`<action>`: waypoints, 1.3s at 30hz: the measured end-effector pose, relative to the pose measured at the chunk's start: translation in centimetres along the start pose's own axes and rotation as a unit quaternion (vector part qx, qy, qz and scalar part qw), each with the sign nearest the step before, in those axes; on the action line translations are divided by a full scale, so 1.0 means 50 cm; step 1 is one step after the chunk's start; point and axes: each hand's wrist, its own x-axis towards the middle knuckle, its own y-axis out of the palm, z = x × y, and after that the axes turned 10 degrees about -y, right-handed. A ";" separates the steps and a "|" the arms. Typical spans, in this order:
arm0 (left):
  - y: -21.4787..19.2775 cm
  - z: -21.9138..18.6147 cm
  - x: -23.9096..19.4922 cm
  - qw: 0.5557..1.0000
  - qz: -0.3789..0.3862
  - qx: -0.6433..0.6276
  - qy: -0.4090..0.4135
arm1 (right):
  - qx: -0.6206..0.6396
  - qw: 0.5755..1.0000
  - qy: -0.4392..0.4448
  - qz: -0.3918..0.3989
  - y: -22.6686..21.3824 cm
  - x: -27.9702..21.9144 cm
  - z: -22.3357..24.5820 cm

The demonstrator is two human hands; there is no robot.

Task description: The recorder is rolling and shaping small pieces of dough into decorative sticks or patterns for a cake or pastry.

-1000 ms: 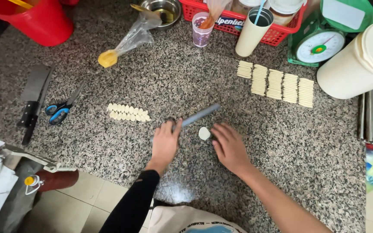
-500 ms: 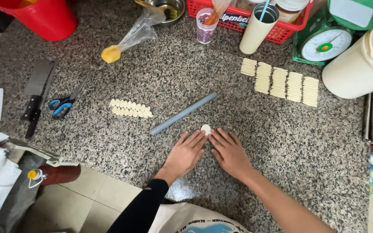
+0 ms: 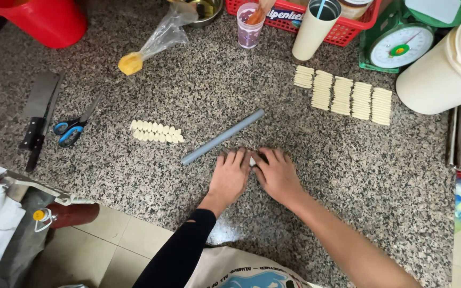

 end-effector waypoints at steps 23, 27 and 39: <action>-0.013 -0.012 -0.021 0.998 0.053 -0.025 -0.018 | -0.013 1.000 -0.012 -0.015 0.021 -0.022 0.018; -0.010 -0.008 -0.012 0.992 0.068 -0.088 -0.057 | 0.041 0.999 0.007 -0.034 0.006 -0.015 0.017; 0.015 -0.004 -0.043 1.000 0.017 -0.016 0.017 | -0.041 0.999 -0.012 -0.030 0.014 -0.032 0.044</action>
